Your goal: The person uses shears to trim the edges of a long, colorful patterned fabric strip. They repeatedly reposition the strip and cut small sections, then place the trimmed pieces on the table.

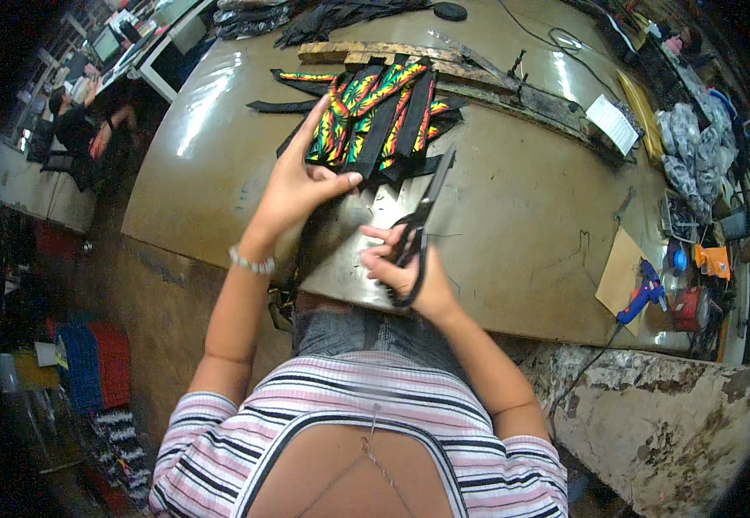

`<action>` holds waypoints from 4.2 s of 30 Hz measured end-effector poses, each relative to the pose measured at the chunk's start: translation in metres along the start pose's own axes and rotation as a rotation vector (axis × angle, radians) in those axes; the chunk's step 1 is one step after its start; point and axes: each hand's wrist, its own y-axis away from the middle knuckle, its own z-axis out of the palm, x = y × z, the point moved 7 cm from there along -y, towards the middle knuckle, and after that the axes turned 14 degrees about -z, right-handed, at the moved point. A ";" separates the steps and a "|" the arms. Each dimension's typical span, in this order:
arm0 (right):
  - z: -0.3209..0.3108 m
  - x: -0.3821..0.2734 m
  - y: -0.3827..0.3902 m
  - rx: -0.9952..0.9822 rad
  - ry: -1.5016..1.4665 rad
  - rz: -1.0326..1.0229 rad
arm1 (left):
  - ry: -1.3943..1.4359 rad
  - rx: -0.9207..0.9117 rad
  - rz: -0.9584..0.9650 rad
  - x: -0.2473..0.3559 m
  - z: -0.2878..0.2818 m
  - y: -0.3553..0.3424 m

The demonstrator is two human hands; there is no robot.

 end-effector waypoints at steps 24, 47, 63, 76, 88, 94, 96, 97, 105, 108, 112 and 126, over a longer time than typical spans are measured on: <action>-0.005 -0.030 0.010 -0.504 0.076 0.021 | -0.094 -0.291 0.048 0.018 -0.042 0.055; 0.024 -0.049 0.029 -0.555 0.643 0.023 | 0.025 -0.373 -0.273 -0.009 -0.012 0.056; -0.141 -0.092 0.068 0.317 1.309 0.161 | 0.121 -0.308 -0.132 -0.010 0.008 0.055; -0.040 0.011 0.034 0.224 -0.090 0.113 | -0.432 -0.424 0.506 0.023 0.073 -0.005; -0.061 0.005 0.026 0.309 0.170 -0.002 | -1.188 0.311 -0.056 -0.083 -0.139 -0.261; -0.056 0.005 0.026 0.275 0.174 0.003 | -1.681 0.220 0.106 -0.053 -0.148 -0.260; -0.054 0.007 0.025 0.269 0.184 -0.007 | -1.494 0.152 0.122 -0.054 -0.159 -0.257; -0.054 0.007 0.025 0.261 0.186 -0.017 | -1.317 0.086 0.087 -0.060 -0.163 -0.257; -0.052 0.007 0.025 0.209 0.188 -0.013 | -1.455 0.245 0.042 -0.085 -0.161 -0.255; -0.053 0.006 0.025 0.202 0.195 -0.018 | -1.450 0.317 -0.006 -0.056 -0.179 -0.254; -0.052 0.010 0.026 0.203 0.209 0.016 | -1.308 0.433 -0.037 -0.006 -0.202 -0.230; -0.098 -0.003 -0.023 0.159 0.151 0.184 | -0.493 0.431 0.218 -0.044 -0.092 -0.125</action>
